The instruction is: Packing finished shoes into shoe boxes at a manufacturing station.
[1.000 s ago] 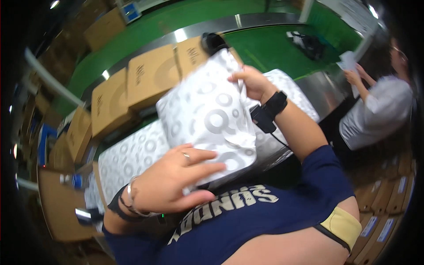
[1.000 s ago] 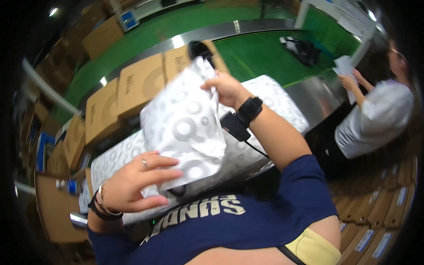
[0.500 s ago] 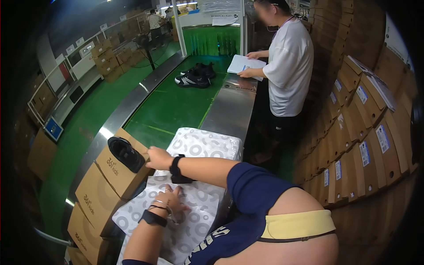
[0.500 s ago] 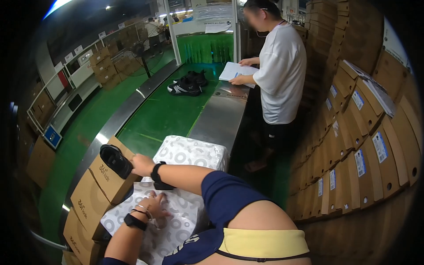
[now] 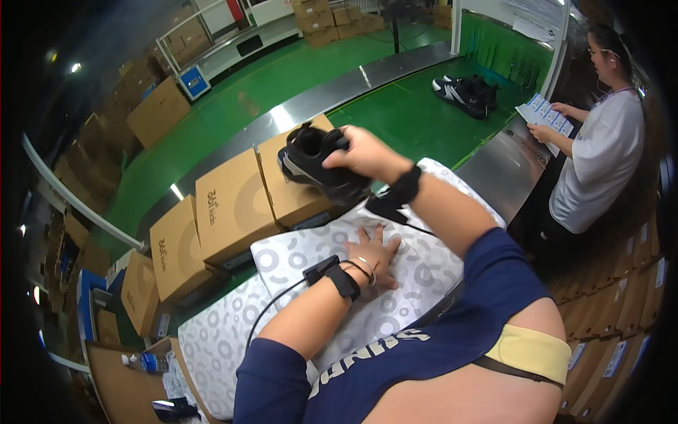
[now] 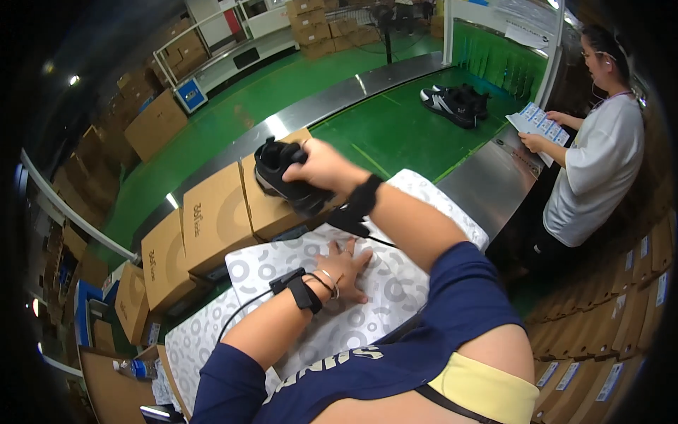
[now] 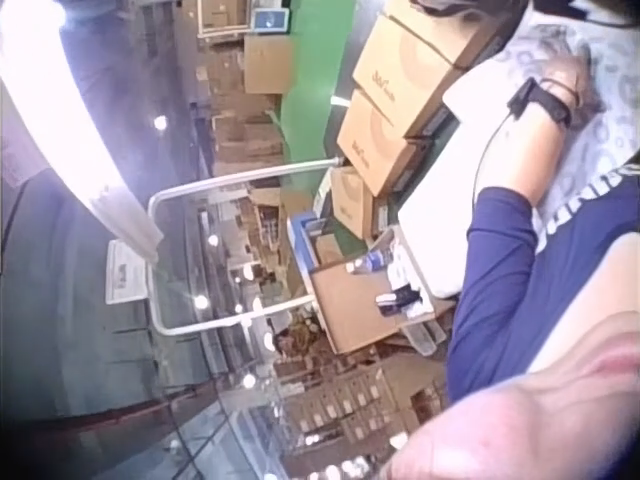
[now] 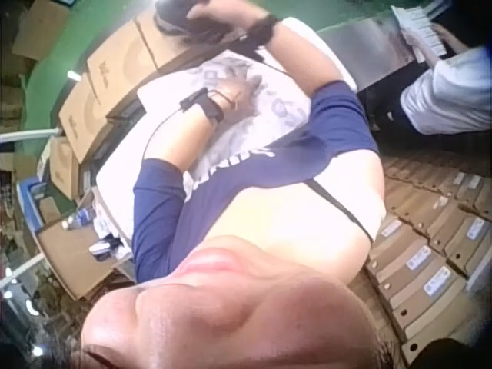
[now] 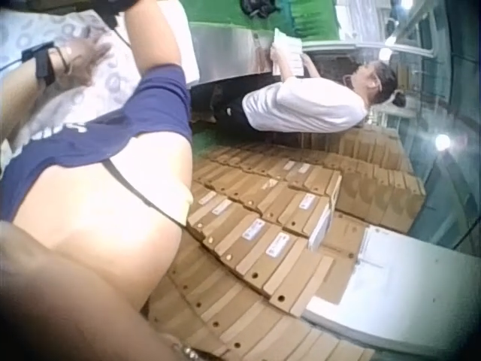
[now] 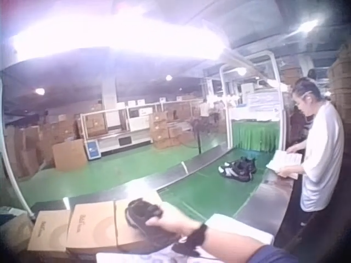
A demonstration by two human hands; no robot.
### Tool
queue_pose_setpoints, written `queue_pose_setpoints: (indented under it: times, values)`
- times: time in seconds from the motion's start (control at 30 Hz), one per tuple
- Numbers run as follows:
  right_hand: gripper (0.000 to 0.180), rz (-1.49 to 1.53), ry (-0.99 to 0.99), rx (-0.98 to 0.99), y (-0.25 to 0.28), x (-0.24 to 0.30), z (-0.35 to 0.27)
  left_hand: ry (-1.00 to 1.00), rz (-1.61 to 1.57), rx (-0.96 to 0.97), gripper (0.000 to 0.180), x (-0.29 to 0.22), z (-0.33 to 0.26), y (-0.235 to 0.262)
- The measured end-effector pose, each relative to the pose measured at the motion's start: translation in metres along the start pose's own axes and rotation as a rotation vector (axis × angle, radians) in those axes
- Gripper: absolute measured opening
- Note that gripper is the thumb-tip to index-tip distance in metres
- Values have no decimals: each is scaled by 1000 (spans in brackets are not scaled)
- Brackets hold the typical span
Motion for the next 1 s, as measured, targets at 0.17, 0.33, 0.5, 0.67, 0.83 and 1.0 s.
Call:
queue_pose_setpoints:
  times: [0.17, 0.33, 0.5, 0.67, 0.83, 1.0]
  values:
    - [18, 491, -309, 30, 27, 6, -55, -22, 58, 66, 101, 2, -2, 2]
    - [21, 336, -326, 18, 31, -18, -88, -142, 120, -52, 71, -14, -18, 10]
    - [24, -787, 510, 261, -21, 4, -166, -563, -127, -161, 25, -62, -144, 52]
    - [7, -965, 572, 376, -73, -23, -242, -211, -407, -625, 24, 20, -202, 60]
    - [13, -866, 136, -478, 95, -61, -230, 219, -303, -718, 43, 69, -202, -2]
    - [19, -1235, -23, -654, 157, -118, -249, 259, -477, -806, 42, 73, -195, -20]
Point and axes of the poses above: each hand's wrist, its own z-axis towards the middle knuckle, its own y-axis out of the back of the hand, x = y × z, the point moved 8 cm from there along z, towards the middle knuckle, and after that the axes turned 11 degrees about z, right-handed, at the moved point
